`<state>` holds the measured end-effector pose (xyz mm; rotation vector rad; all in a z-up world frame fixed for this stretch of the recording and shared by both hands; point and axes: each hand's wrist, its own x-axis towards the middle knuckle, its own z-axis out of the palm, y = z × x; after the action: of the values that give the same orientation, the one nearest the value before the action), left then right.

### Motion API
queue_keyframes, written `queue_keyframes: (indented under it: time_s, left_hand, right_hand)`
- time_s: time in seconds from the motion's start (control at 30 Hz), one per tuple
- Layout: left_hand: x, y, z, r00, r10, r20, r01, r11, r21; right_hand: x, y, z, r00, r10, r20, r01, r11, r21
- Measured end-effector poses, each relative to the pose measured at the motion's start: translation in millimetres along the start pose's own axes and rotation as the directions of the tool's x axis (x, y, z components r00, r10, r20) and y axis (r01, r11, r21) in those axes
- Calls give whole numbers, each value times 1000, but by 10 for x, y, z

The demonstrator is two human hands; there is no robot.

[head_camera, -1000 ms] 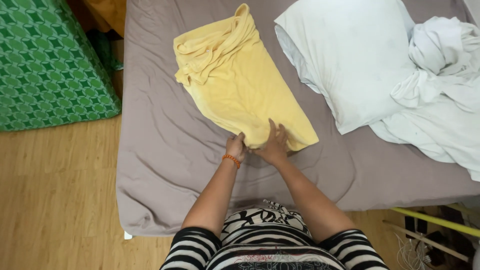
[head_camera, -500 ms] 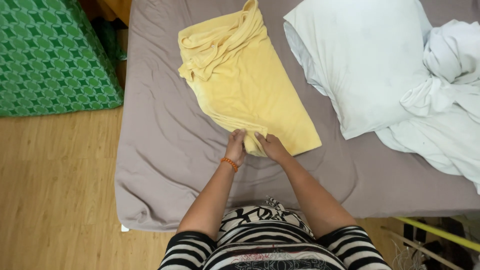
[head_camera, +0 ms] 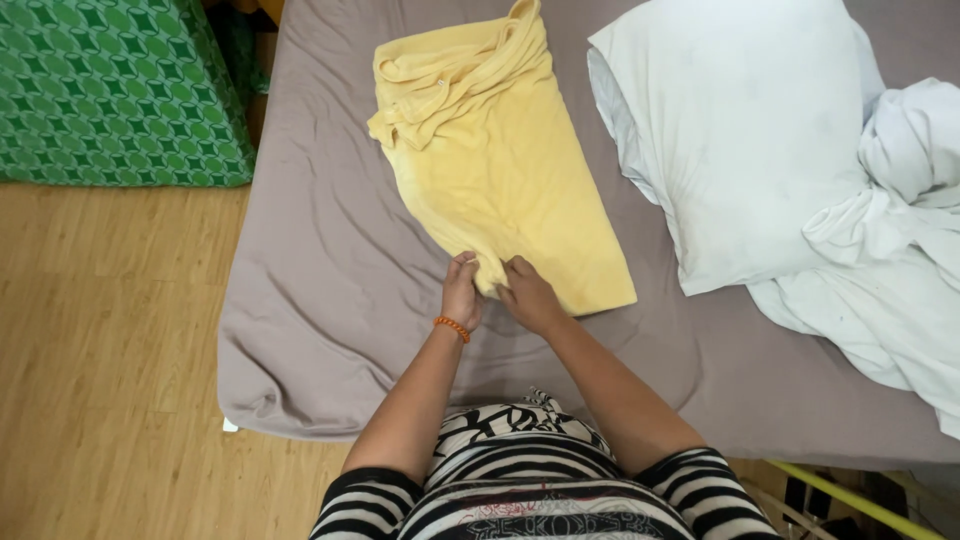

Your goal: The person folds a yellow towel on a bed. They repeatedly unfold, shake, and refold the towel by hand, adjusting its position and smoothing the fabric to achieve a neat rectangular shape.

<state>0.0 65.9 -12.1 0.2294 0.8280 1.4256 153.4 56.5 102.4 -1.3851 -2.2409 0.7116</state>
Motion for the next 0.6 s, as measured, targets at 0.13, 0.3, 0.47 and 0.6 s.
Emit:
queue_keyframes:
  time_s: [0.13, 0.3, 0.47, 0.6]
  left_hand:
    - [-387, 514, 562, 989, -136, -59, 139, 989, 49]
    - [-210, 327, 321, 989, -142, -33, 145, 936, 322]
    - [-178, 333, 297, 990, -139, -37, 143, 920, 366]
    - [-269, 476, 441, 980, -183, -79, 198, 945, 260]
  right_hand:
    - [35, 111, 30, 990, 78, 117, -84, 995, 51]
    - [53, 574, 195, 975, 107, 193, -140, 976, 166]
    - [125, 352, 58, 984, 171, 54, -175, 982, 70]
    - [113, -242, -267, 998, -10, 69, 9, 1000, 11]
